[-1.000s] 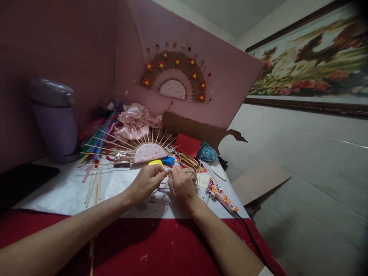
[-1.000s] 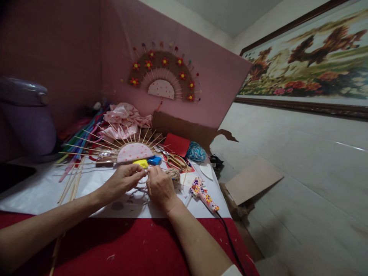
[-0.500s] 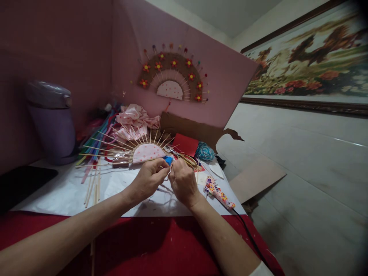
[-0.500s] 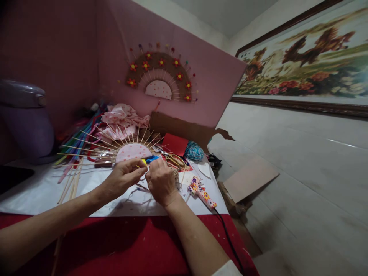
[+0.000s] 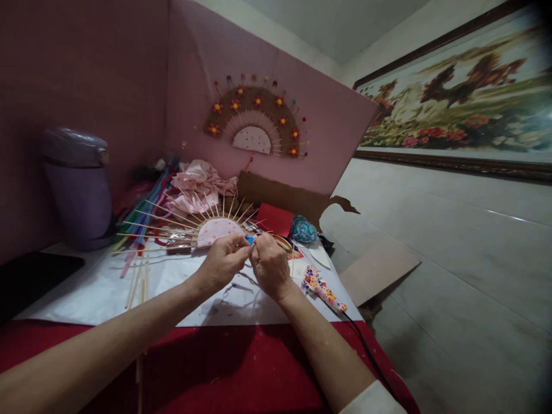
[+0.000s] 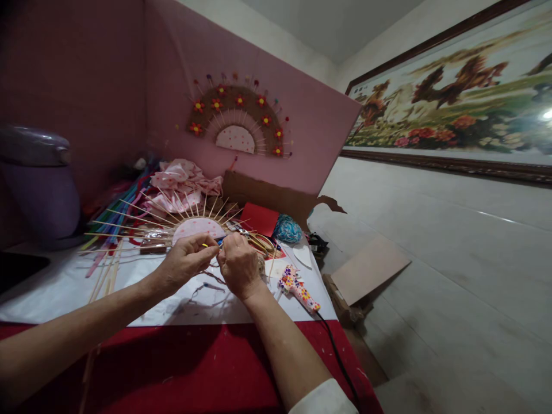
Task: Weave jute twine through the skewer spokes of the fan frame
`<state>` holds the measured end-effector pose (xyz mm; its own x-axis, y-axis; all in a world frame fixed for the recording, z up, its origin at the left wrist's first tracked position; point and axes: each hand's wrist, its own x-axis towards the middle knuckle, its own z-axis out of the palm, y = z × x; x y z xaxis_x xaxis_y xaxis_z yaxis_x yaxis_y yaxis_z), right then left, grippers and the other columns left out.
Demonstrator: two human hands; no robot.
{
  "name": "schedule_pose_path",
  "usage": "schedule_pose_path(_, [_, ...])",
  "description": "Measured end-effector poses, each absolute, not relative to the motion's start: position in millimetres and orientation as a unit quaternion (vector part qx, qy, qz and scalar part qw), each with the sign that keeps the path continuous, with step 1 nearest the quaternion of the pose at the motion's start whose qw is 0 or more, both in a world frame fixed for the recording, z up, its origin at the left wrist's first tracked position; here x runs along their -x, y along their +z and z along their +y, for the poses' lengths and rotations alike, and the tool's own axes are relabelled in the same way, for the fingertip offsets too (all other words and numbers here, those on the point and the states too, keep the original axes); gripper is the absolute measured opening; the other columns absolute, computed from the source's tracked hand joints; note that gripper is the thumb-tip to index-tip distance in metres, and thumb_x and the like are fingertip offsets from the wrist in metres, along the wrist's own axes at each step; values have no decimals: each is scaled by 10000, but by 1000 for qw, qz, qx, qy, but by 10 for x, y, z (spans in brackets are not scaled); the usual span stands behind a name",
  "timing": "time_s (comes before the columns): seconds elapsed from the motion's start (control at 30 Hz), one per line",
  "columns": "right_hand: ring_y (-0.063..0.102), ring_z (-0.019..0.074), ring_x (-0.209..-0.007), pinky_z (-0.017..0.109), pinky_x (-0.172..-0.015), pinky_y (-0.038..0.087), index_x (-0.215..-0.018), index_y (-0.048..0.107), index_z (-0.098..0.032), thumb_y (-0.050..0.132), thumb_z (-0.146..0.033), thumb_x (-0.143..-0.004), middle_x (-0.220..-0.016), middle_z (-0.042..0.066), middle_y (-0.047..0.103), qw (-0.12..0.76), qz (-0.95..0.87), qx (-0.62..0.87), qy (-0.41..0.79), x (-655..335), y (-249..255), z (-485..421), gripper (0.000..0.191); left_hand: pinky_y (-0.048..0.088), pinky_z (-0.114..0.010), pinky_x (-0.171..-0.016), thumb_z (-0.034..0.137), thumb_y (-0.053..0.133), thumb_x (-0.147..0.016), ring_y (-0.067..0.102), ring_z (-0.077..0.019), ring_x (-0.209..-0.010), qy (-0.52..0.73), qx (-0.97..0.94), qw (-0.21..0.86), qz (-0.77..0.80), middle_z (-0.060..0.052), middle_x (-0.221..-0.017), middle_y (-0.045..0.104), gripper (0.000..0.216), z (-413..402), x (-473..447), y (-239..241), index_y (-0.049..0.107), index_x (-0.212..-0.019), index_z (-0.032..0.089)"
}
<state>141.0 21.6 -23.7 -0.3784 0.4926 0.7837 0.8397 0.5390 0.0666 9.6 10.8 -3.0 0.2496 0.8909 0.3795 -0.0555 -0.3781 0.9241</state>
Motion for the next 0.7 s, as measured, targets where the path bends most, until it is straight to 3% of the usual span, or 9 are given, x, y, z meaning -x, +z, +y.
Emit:
schedule_pose_path(0.1, [483, 216, -723, 314, -638, 399, -730, 462, -204, 361, -163, -856, -737, 63, 525, 383, -798, 407, -225, -1432, -225, 283, 166, 211, -185, -359, 273, 544, -689, 294, -48, -363, 527, -638, 455, 328, 94, -405, 368, 131, 81, -95, -22, 496, -627, 167])
schedule_pose_path(0.2, [472, 185, -635, 289, -603, 392, -680, 437, -225, 375, -155, -837, -649, 16, 490, 482, -727, 449, -193, -1638, -121, 370, 182, 207, -179, -352, 280, 561, -694, 301, -47, -365, 521, -637, 467, 323, 88, -406, 370, 149, 8, -53, -21, 496, -619, 169])
schedule_pose_path(0.27, [427, 180, -570, 294, -569, 372, -662, 404, -232, 292, -113, -848, -603, 0, 444, 524, -675, 480, -199, -1827, -19, 392, 248, 208, -172, -351, 292, 578, -704, 318, -45, -374, 507, -638, 488, 312, 78, -432, 391, 161, -28, -13, -33, 503, -637, 166])
schedule_pose_path(0.37, [467, 189, -647, 316, -637, 391, -703, 434, -221, 304, -134, -869, -671, 24, 489, 566, -627, 494, -206, -1968, 76, 324, 228, 137, -162, -331, 343, 599, -720, 250, -29, -330, 493, -603, 537, 323, 98, -386, 337, 210, -21, 22, -66, 505, -663, 163])
schedule_pose_path(0.5, [548, 172, -719, 297, -668, 430, -759, 546, -188, 358, -179, -905, -756, 51, 581, 555, -699, 443, -80, -1803, 30, 150, 239, 115, -149, -328, 400, 617, -727, 237, -16, -315, 489, -572, 568, 334, 108, -399, 336, 263, 29, 14, -114, 526, -744, 153])
schedule_pose_path(0.7, [570, 151, -668, 267, -599, 454, -717, 632, -182, 519, -174, -828, -714, 37, 623, 557, -734, 388, 15, -1599, -91, 48, 159, 125, -158, -323, 408, 657, -688, 252, -24, -312, 498, -576, 552, 341, 103, -377, 353, 297, 40, 4, -137, 586, -780, 134])
